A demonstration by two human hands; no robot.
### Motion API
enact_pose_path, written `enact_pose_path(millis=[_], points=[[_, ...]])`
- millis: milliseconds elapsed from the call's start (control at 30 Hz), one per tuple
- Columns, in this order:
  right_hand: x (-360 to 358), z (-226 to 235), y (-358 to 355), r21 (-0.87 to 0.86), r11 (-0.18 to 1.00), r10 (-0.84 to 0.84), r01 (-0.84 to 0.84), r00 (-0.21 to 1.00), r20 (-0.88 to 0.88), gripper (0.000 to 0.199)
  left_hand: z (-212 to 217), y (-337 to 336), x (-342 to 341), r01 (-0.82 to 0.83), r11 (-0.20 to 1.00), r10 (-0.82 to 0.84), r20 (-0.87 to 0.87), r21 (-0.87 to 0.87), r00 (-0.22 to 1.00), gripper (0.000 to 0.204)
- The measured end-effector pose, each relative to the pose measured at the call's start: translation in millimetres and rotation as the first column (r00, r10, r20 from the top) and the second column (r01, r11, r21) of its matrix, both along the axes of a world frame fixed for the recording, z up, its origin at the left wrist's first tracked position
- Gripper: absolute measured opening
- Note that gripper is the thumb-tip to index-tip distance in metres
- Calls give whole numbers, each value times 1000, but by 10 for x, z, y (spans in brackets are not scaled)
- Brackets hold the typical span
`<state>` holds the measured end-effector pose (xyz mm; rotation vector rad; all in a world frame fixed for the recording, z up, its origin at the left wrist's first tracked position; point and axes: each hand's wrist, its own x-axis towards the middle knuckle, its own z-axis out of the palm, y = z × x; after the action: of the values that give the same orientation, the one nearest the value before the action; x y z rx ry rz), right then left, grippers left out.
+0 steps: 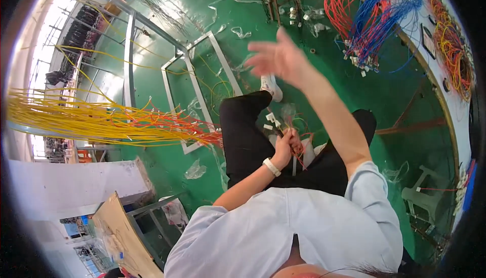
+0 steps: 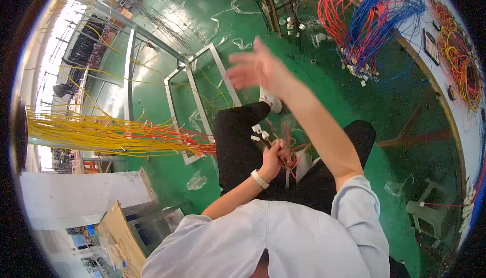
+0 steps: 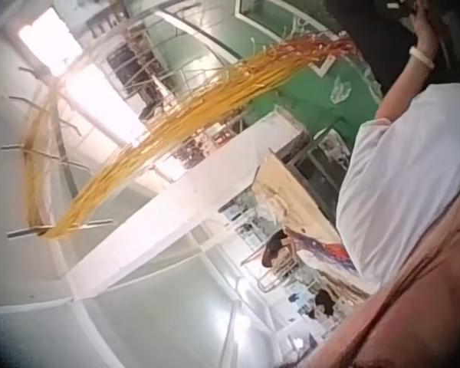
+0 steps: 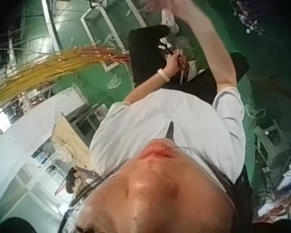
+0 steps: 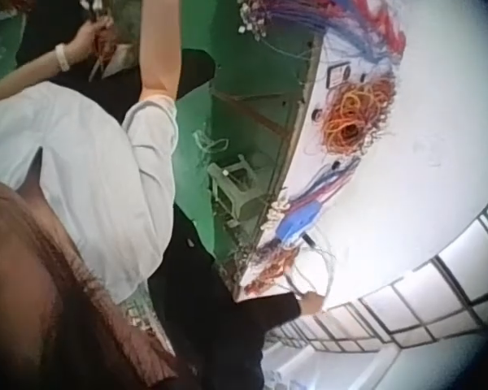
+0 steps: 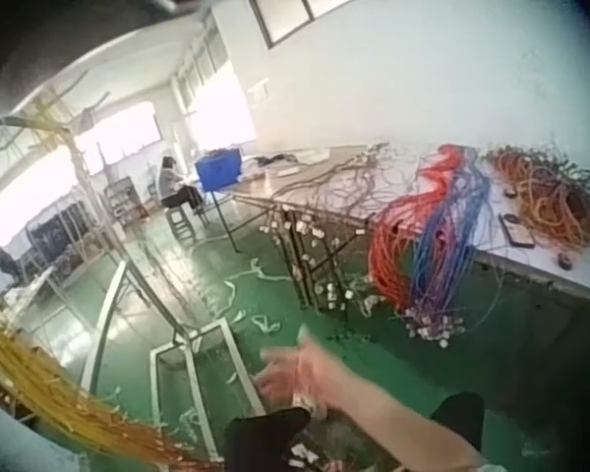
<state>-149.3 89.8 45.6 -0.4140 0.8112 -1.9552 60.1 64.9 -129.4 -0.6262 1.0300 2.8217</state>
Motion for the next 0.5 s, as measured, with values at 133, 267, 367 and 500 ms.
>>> enact_pose_path(millis=[133, 267, 367, 500], points=[[-182, 340, 576, 28, 924, -359, 382, 888, -286, 38, -263, -263, 1, -205, 965, 139, 348, 161, 927, 25], [382, -285, 830, 389, 740, -250, 548, 762, -597, 38, 75, -581, -446, -168, 979, 172, -20, 113, 985, 29], [931, -846, 989, 435, 785, -225, 440, 858, -461, 53, 456, -525, -849, 55, 993, -31, -226, 100, 974, 25], [1490, -1250, 1413, 643, 653, -350, 401, 912, -213, 53, 742, -485, -1211, 217, 961, -138, -388, 169, 911, 23]])
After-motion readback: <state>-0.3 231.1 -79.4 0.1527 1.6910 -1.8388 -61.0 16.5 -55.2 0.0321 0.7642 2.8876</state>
